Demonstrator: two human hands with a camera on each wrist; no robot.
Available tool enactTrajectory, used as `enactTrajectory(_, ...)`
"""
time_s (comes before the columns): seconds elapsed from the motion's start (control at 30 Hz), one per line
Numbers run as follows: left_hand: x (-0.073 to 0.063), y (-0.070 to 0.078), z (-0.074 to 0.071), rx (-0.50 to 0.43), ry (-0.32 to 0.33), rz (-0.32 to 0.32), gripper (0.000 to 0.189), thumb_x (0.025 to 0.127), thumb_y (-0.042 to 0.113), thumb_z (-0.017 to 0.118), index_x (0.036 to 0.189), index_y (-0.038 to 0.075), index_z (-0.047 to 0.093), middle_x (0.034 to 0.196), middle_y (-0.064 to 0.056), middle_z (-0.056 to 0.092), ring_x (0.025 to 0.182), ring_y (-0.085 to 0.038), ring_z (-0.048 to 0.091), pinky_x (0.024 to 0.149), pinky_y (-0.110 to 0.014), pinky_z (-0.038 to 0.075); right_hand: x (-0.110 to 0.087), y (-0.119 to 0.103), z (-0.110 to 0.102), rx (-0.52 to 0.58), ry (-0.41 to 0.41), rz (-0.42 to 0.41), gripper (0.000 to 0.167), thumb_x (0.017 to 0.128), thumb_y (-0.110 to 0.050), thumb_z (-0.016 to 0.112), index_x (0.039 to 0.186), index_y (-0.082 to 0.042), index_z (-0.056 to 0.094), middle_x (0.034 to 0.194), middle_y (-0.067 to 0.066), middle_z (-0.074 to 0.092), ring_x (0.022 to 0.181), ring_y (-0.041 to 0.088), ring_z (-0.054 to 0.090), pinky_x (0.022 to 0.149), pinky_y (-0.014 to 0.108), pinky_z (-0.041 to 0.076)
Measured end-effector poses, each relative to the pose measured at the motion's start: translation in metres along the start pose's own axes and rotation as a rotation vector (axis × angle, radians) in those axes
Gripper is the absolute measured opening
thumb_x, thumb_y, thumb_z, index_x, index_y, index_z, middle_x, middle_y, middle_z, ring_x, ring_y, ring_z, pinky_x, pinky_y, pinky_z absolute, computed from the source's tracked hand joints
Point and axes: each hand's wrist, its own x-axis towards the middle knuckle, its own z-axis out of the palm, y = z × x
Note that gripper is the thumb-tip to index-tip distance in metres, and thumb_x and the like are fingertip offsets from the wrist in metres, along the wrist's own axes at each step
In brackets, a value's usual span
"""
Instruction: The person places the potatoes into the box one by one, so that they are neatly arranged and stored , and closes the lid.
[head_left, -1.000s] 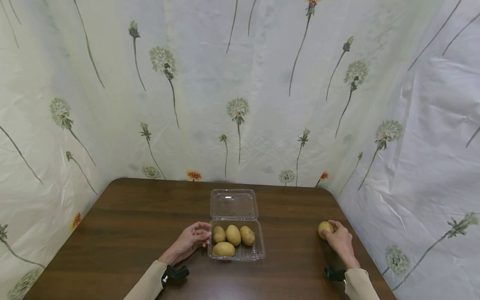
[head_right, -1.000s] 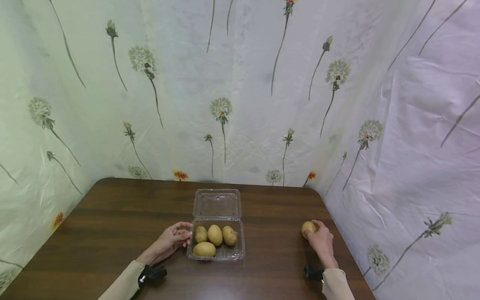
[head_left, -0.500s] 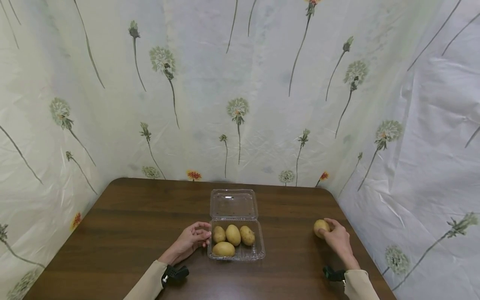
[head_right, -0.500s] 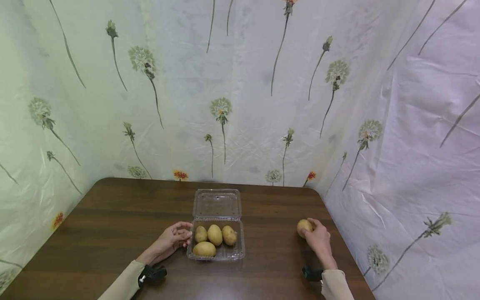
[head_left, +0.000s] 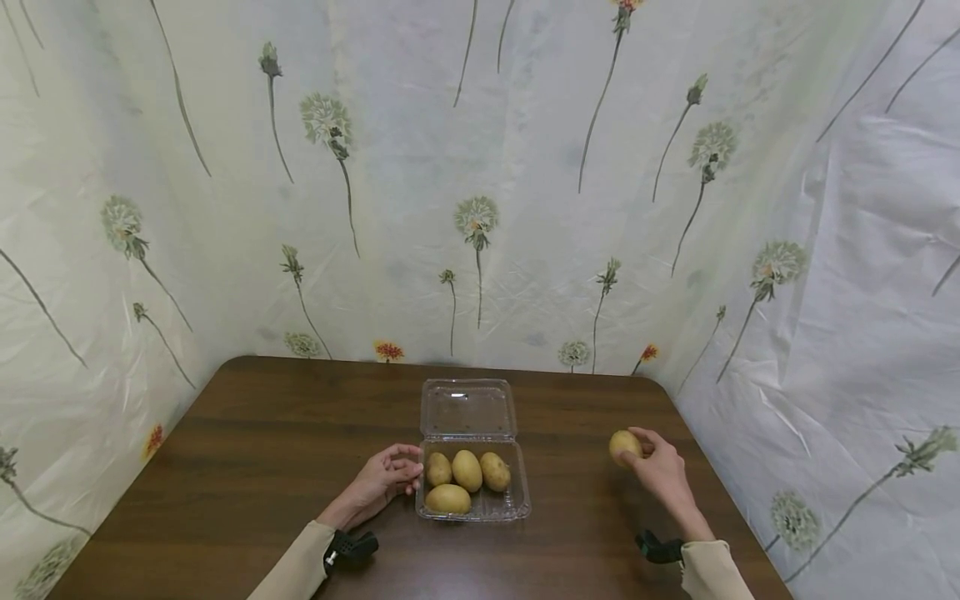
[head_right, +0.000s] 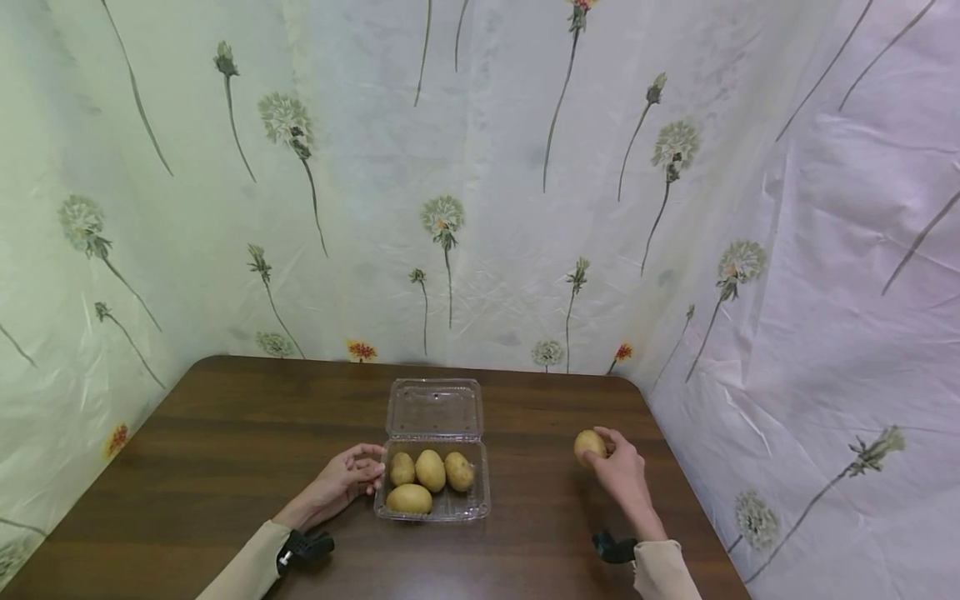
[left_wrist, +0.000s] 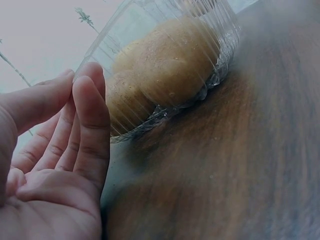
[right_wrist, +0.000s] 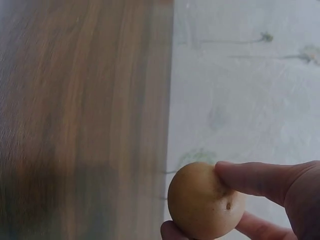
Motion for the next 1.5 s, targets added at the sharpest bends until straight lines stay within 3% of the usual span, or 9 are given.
enactTrajectory(0.43, 0.000, -0.003, -0.002, 0.025, 0.015, -0.007, 0.035, 0.095, 0.006, 0.059, 0.126, 0.000, 0.043, 0.083, 0.002, 0.066, 0.072, -0.009, 0.063, 0.064, -0.021, 0.051, -0.005, -0.023, 0.005, 0.019, -0.052, -0.055, 0.051, 0.085, -0.022, 0.074, 0.130, -0.006, 0.058, 0.115, 0.027, 0.065, 0.103, 0.036, 0.065, 0.072, 0.039, 0.054)
enactTrajectory(0.87, 0.001, -0.001, -0.002, 0.024, 0.010, -0.003, 0.039, 0.096, 0.005, 0.057, 0.129, -0.006, 0.039, 0.082, 0.002, 0.065, 0.072, -0.009, 0.063, 0.064, -0.020, 0.051, -0.011, -0.051, 0.008, 0.076, -0.122, -0.126, 0.052, 0.085, -0.021, 0.075, 0.131, -0.007, 0.057, 0.116, 0.027, 0.064, 0.099, 0.033, 0.067, 0.070, 0.036, 0.056)
enactTrajectory(1.5, 0.001, -0.002, -0.002, 0.016, 0.005, -0.007, 0.041, 0.095, 0.006, 0.059, 0.129, -0.005, 0.040, 0.083, 0.001, 0.066, 0.072, -0.009, 0.063, 0.064, -0.021, 0.051, -0.026, -0.095, 0.036, 0.126, -0.194, -0.228, 0.048, 0.081, -0.018, 0.079, 0.126, -0.013, 0.062, 0.114, 0.015, 0.068, 0.095, 0.027, 0.068, 0.072, 0.034, 0.057)
